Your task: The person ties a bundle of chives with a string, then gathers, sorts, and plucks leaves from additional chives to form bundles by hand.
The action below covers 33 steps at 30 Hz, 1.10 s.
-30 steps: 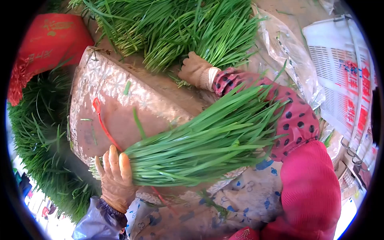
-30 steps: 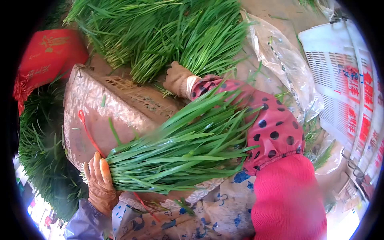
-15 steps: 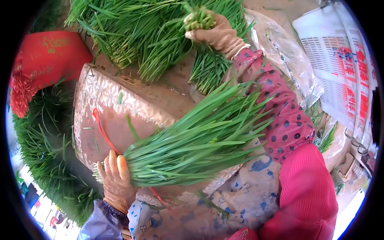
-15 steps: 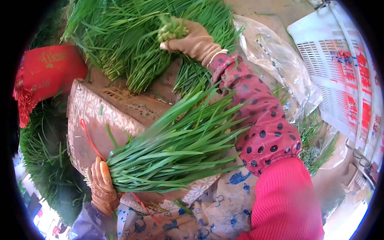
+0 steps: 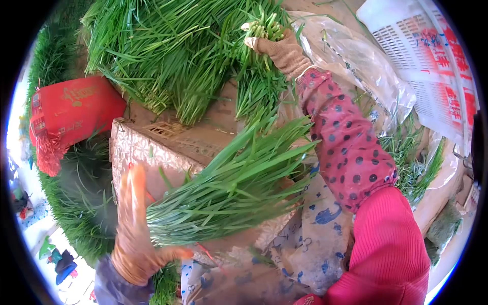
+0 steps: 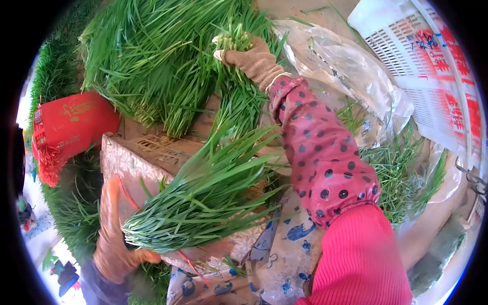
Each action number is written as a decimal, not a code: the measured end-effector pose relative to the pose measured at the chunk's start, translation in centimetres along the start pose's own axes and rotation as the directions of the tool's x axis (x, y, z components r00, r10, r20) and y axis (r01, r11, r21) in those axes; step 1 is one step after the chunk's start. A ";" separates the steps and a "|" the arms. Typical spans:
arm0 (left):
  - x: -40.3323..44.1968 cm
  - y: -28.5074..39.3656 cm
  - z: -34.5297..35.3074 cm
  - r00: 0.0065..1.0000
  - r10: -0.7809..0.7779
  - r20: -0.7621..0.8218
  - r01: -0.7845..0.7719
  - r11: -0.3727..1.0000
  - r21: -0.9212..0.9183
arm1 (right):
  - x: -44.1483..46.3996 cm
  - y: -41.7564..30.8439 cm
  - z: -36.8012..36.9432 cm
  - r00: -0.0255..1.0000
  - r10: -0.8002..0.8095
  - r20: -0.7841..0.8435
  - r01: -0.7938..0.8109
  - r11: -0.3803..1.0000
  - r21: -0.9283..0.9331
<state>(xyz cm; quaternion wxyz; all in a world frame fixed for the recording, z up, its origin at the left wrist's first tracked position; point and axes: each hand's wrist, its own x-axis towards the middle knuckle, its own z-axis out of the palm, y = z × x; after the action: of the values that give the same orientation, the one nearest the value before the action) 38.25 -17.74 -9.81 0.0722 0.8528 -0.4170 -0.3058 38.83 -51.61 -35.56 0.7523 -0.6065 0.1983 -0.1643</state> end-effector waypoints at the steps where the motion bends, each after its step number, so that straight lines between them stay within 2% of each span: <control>1: 2.3 0.6 -0.7 0.999 0.032 -0.001 -0.032 0.998 -0.062 | 0.0 0.2 -0.2 1.000 0.015 0.002 -0.015 1.000 0.006; 3: 8.1 1.9 -0.9 0.994 0.111 -0.025 -0.112 0.993 -0.044 | 0.2 1.0 -0.8 1.000 0.019 0.024 -0.019 1.000 -0.004; 4: 11.5 2.1 -0.1 0.986 0.160 -0.042 -0.159 0.987 0.034 | 0.0 1.0 -0.8 1.000 0.019 0.019 -0.019 1.000 0.003; 6: 18.5 0.8 3.2 0.978 0.198 -0.065 -0.201 0.978 -0.047 | -0.5 0.8 -1.0 0.998 -0.059 0.018 0.058 0.997 0.048; 8: 24.4 2.2 5.0 0.998 -0.010 0.054 0.012 0.999 -0.044 | -0.9 1.4 -1.1 0.999 -0.035 -0.027 0.037 0.998 0.046; 10: 29.4 1.7 7.6 0.993 -0.034 0.112 0.057 0.976 -0.210 | -0.8 2.6 -1.5 0.996 0.040 -0.079 -0.022 0.976 0.217; 12: 30.7 3.3 9.8 0.998 -0.062 0.009 0.056 0.835 -0.547 | -1.1 2.5 -1.8 0.990 0.065 -0.128 -0.037 0.978 0.207; 13: 32.0 1.8 11.4 0.990 0.087 -0.113 -0.131 0.869 -0.477 | -1.6 2.2 -2.0 0.991 0.005 -0.135 0.033 0.960 0.277; 14: 31.8 2.1 11.3 0.996 0.091 -0.001 -0.072 0.775 -0.628 | -2.1 1.9 -2.0 0.988 -0.060 -0.140 0.106 0.931 0.350; 17: 32.4 1.4 10.5 0.987 0.078 0.140 0.007 0.851 -0.525 | -1.6 1.8 -2.4 0.993 -0.066 -0.099 0.093 0.948 0.304; 18: 32.3 1.0 10.2 0.970 0.175 0.169 0.022 0.628 -0.778 | -1.4 1.8 -2.3 0.994 -0.082 -0.074 0.101 0.950 0.295; 19: 32.1 0.9 10.1 0.947 0.276 0.162 0.063 0.334 -0.940 | -1.2 1.2 -2.1 0.986 -0.014 -0.167 0.038 0.989 0.140; 20: 31.6 1.7 9.5 0.948 0.273 0.163 0.065 0.334 -0.940 | -1.1 0.3 -2.4 0.986 -0.012 -0.165 0.036 0.989 0.142; 22: 29.7 3.1 7.5 0.994 0.050 0.097 0.082 0.240 -0.967 | -1.1 -1.0 -3.5 0.922 0.047 -0.384 -0.031 0.998 0.050; 23: 28.4 4.0 5.8 0.994 0.047 0.098 0.065 0.463 -0.884 | -0.6 -0.9 -4.3 0.926 -0.001 -0.378 0.092 0.971 0.223; 24: 27.2 4.4 4.6 0.998 0.041 0.057 0.029 0.511 -0.859 | -0.6 -1.7 -4.9 0.929 -0.005 -0.371 0.094 0.970 0.223; 25: 25.7 3.8 3.5 0.998 0.041 -0.052 -0.064 0.385 -0.921 | -0.8 -3.0 -5.7 0.896 -0.102 -0.431 0.141 0.988 0.059; 26: 24.2 3.3 2.1 0.997 0.017 -0.078 -0.079 0.380 -0.921 | -1.2 -3.9 -6.8 0.858 -0.204 -0.471 0.171 0.979 -0.112; 27: 21.1 4.5 0.9 0.989 0.040 -0.146 -0.144 0.534 -0.833 | -0.7 -3.8 -9.2 0.862 -0.199 -0.467 0.160 0.980 -0.122; 28: 18.8 4.0 -0.3 0.981 0.078 -0.178 -0.193 0.521 -0.832 | 0.4 -3.2 -12.6 0.882 -0.328 -0.338 0.250 0.934 -0.253; 29: 16.0 4.6 -1.0 0.967 0.080 -0.241 -0.240 0.597 -0.766 | 0.3 -3.2 -15.4 0.880 -0.437 -0.185 0.351 0.863 -0.364; 30: 13.4 6.2 -1.2 0.951 -0.050 -0.306 -0.213 0.611 -0.762 | -2.1 -5.4 -16.3 0.884 -0.430 -0.183 0.337 0.858 -0.388; 31: 11.0 7.3 -1.3 0.927 -0.204 -0.315 -0.117 0.642 -0.758 | -5.1 -9.5 -16.0 0.886 -0.439 -0.152 0.381 0.874 -0.300; 33: 5.6 9.9 -0.4 0.830 -0.381 -0.406 -0.057 0.668 -0.742 | -10.5 -18.7 -14.2 0.871 -0.484 -0.087 0.476 0.874 -0.096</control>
<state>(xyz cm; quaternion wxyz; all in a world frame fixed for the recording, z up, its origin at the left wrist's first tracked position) 34.49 -28.34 -8.29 0.4877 0.8370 -0.1423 -0.2032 22.55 -62.44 -18.90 0.6540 -0.6532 0.0879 -0.3714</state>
